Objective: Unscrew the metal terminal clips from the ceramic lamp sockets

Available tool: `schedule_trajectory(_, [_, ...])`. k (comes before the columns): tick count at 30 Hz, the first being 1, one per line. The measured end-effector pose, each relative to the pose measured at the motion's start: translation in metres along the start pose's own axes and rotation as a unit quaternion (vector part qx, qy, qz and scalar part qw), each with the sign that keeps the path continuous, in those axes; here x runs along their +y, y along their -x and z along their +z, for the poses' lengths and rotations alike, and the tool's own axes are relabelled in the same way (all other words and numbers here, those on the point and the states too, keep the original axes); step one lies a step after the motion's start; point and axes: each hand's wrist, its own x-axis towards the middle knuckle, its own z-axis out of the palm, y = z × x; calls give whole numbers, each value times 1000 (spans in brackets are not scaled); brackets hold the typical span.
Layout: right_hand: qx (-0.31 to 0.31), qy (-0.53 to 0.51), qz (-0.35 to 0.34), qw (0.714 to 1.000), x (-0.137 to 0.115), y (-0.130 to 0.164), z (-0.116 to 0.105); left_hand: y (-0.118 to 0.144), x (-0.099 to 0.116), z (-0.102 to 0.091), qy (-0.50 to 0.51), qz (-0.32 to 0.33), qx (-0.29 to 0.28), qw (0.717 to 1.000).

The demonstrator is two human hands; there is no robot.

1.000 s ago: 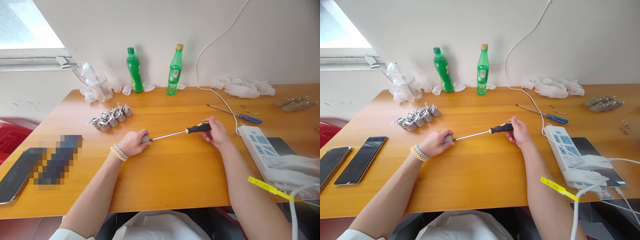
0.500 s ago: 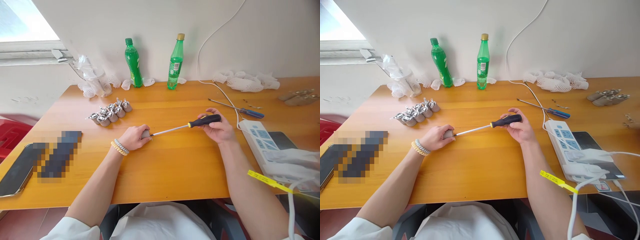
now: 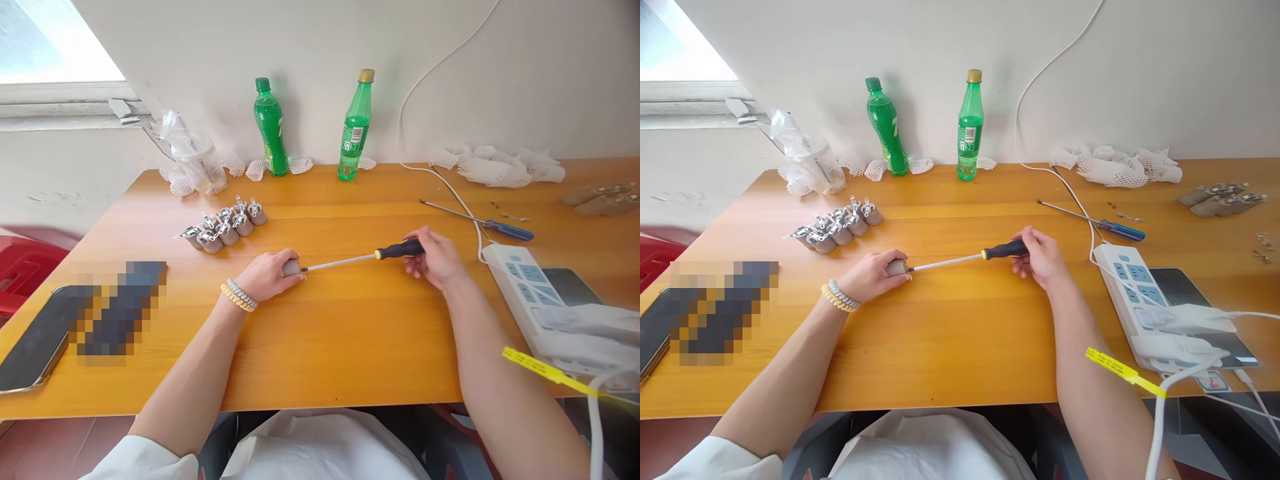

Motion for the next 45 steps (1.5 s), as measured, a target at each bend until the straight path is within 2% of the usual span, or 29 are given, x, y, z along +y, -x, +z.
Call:
schedule_trajectory(2, [2, -20, -51, 998, 2, 0, 0, 0, 0, 0, 0, 5, 7, 1000])
schedule_trajectory(4, [-52, -78, -92, 991, 2, 1, 0, 0, 0, 1, 2, 8, 12, 1000])
schedule_trajectory(6, [-80, -103, -86, 988, 1, 3, 1, 1, 0, 1, 3, 7, 12, 1000])
schedule_trajectory(9, [-39, -56, -13, 998, 0, 3, 4, 1, -1, 1, 1, 6, 12, 1000])
schedule_trajectory(11, [-7, -33, 5, 999, -1, 3, 3, 0, -2, 1, 0, 6, 13, 1000])
schedule_trajectory(16, [32, -74, -86, 993, -3, 1, -7, -1, 0, 3, 9, 6, 13, 1000])
schedule_trajectory(19, [54, -81, -109, 989, -2, 1, -5, 0, 1, 3, 31, 10, 21, 999])
schedule_trajectory(24, [48, -65, -86, 993, 1, 1, 5, 0, 1, 3, 68, 20, 21, 997])
schedule_trajectory(36, [49, -54, -84, 994, 3, 2, 7, 1, 1, 2, 85, 29, 27, 996])
schedule_trajectory(42, [-9, -43, -131, 990, 0, 7, 9, 1, -1, 2, 62, 13, 21, 998])
schedule_trajectory(45, [4, 32, -87, 996, 0, 5, 3, 1, -2, 0, 53, 4, 28, 998])
